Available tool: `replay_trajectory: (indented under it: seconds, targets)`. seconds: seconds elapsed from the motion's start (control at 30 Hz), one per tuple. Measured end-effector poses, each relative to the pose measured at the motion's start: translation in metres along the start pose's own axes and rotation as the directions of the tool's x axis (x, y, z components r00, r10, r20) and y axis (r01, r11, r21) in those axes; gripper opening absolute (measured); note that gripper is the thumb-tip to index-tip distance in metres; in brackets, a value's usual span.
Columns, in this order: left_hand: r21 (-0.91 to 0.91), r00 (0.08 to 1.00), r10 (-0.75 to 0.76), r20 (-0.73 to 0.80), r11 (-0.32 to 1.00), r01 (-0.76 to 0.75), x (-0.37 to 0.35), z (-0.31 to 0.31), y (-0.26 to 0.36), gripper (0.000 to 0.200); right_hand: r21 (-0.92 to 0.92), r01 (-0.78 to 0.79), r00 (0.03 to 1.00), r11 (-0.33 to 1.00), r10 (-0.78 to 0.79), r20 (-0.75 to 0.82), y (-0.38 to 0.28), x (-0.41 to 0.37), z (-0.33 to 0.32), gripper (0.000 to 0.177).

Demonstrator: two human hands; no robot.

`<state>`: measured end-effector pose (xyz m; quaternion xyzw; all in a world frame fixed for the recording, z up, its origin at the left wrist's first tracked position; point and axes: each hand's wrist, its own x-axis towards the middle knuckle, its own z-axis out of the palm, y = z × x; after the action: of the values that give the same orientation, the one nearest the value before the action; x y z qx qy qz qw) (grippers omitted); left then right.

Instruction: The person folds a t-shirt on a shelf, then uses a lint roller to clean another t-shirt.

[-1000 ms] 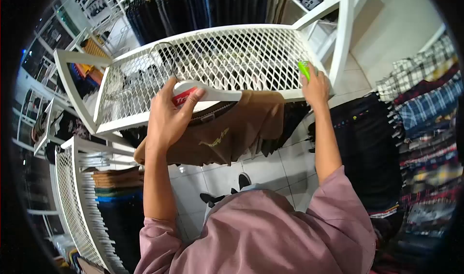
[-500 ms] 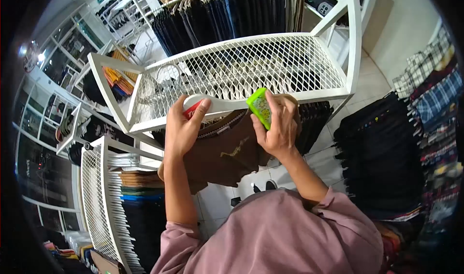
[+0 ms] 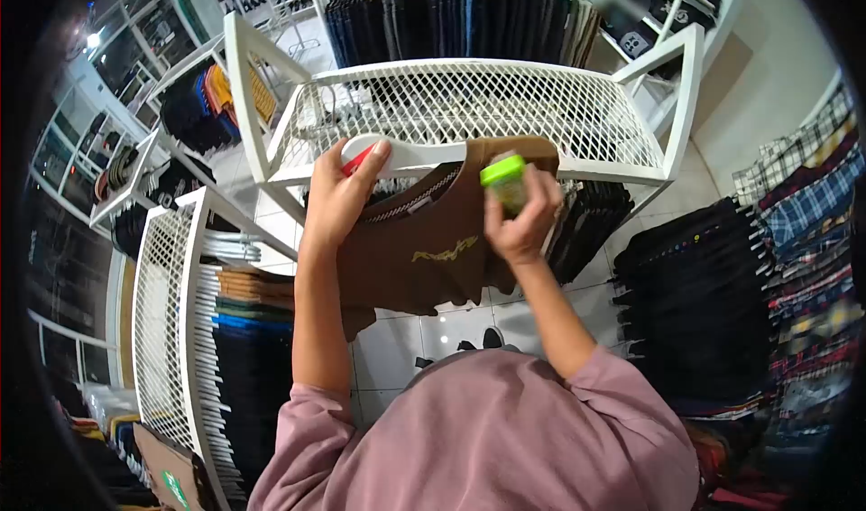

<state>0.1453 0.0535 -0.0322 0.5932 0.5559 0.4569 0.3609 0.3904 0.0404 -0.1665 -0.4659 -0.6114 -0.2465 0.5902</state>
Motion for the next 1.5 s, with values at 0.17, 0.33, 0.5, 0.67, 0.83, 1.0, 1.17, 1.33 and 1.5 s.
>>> replay_trajectory:
  seconds: [0.17, 0.33, 0.5, 0.67, 0.83, 1.0, 1.17, 1.33, 1.5]
  targets:
    - [-0.143, 1.0, 0.029, 0.006, 0.989, -0.028, -0.007, -0.022, -0.002, 0.037, 0.397, 0.085, 0.728, 0.914, -0.33, 0.602, -0.085, -0.093, 0.032, 0.067]
    - [-0.119, 0.998, 0.015, -0.065, 0.993, -0.023, -0.019, -0.059, -0.027, 0.038, 0.461, 0.006, 0.917, 0.887, -0.189, 0.351, -0.116, -0.085, 0.022, 0.067]
    - [-0.153, 0.997, -0.031, -0.071, 0.988, 0.02, -0.04, -0.08, -0.031, 0.035, -0.009, 0.073, 0.994, 0.997, -0.072, 0.086, -0.057, 0.0, 0.033, 0.071]
    - [-0.172, 0.991, -0.027, -0.131, 0.985, 0.004, -0.048, -0.105, -0.04, 0.034, -0.001, -0.283, 0.959, 0.959, 0.283, 0.005, -0.02, 0.002, 0.024, 0.063]
    - [-0.095, 0.984, -0.006, -0.178, 0.995, -0.011, -0.045, -0.099, -0.042, 0.034, 0.152, 0.009, 0.997, 0.988, -0.021, 0.078, -0.098, 0.021, 0.015, 0.07]
    - [-0.053, 0.985, 0.06, -0.159, 0.996, -0.069, -0.048, -0.101, -0.051, 0.035, 0.08, -0.034, 0.994, 0.996, 0.025, 0.11, -0.076, 0.012, 0.053, 0.071]
    - [-0.078, 0.97, -0.021, -0.243, 0.997, 0.001, -0.066, -0.117, -0.057, 0.033, 0.071, -0.378, 0.925, 0.923, 0.374, 0.065, -0.043, -0.002, 0.042, 0.062]
    - [0.056, 0.98, 0.018, -0.198, 0.998, -0.007, -0.074, -0.104, -0.058, 0.031, 0.264, -0.012, 0.966, 0.964, -0.058, 0.254, -0.127, 0.006, 0.028, 0.065]
    - [-0.044, 0.967, 0.095, -0.237, 0.993, -0.108, -0.082, -0.102, -0.066, 0.029, 0.093, -0.126, 0.978, 0.988, 0.108, 0.176, -0.088, -0.011, 0.053, 0.069]
